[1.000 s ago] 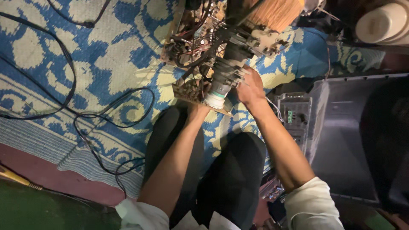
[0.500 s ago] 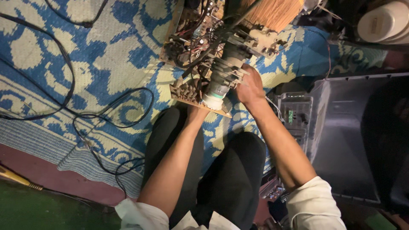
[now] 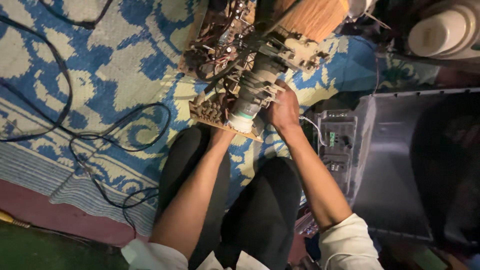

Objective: The person sits on the floor repairing a television, using multimeter probes to test points on the TV's internal circuit board and back panel. They then pull the main board and picture tube assembly out of the cabinet, set them on the floor mat, and continue testing and adjusting the board and wiring by hand.

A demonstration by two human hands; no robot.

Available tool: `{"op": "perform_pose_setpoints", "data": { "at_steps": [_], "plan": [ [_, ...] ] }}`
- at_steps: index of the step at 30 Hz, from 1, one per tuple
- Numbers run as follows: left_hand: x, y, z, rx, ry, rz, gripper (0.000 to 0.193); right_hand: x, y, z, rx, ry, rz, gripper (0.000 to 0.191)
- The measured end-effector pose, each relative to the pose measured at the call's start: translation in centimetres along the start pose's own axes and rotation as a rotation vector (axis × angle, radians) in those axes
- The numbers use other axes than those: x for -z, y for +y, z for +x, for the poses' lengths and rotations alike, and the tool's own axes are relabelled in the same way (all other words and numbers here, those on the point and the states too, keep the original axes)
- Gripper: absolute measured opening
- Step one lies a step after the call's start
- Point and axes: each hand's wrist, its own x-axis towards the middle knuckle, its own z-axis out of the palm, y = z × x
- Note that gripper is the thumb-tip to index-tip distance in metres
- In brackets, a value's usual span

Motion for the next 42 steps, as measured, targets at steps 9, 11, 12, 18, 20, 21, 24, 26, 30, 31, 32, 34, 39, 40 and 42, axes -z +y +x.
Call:
{"op": "perform_pose_setpoints", "data": {
  "at_steps": [9,11,12,18,20,21,24,26,30,31,32,34,39,40,42],
  "plan": [
    [0.2,-0.9,-0.1,0.022,0.021,-0.249,0.035,0.6,0.2,0.2,0.546,-0.028,-1.054,0.020],
    [0.2,-1.1,0.0,0.010,-0.039,-0.113,0.025,0.5,0.7,0.5,0.510,-0.041,-1.109,0.019],
    [0.2,-1.1,0.1,0.005,-0.070,-0.047,0.020,0.5,1.0,0.6,0.492,-0.049,-1.137,0.019],
    [0.9,-0.8,0.8,-0.034,-0.013,-0.028,0.026,0.8,1.3,1.0,0.563,-0.045,-1.181,0.021],
    [1.4,-0.5,1.2,-0.010,-0.050,-0.061,0.028,0.8,1.0,1.0,0.621,-0.087,-1.236,0.025],
    [1.6,-0.3,1.3,0.000,-0.066,-0.076,0.029,0.7,0.8,0.9,0.653,-0.108,-1.262,0.026],
    [2.0,-0.1,1.2,0.021,-0.054,-0.085,0.032,0.3,0.3,0.8,0.676,-0.066,-1.379,0.037],
    [1.7,-0.2,0.8,0.036,-0.028,-0.110,0.033,0.0,0.1,0.7,0.600,-0.076,-1.346,0.028],
    [-0.2,-0.5,0.0,0.125,-0.039,-0.253,0.046,-0.7,-0.9,0.7,0.520,-0.031,-1.064,0.025],
    [-0.6,-0.4,0.2,0.138,-0.003,-0.203,0.056,-0.8,-1.3,0.7,0.515,-0.027,-1.050,0.023],
    [-0.9,-0.3,0.3,0.151,0.032,-0.158,0.066,-0.9,-1.7,0.7,0.506,-0.019,-1.038,0.022],
    [-1.4,0.2,0.1,0.186,0.061,-0.145,0.070,-0.8,-2.8,0.4,0.478,0.006,-1.030,0.024],
    [0.5,2.9,0.1,0.562,-0.153,-0.723,0.042,-0.1,-5.6,-1.4,0.357,0.011,-1.293,0.016],
    [0.9,3.7,0.3,0.645,-0.181,-0.822,0.036,0.2,-5.7,-1.9,0.387,0.045,-1.201,0.014],
    [1.6,4.8,0.6,0.790,-0.229,-0.953,0.025,0.8,-5.4,-2.6,0.474,0.095,-1.080,0.013]
  ]
}}
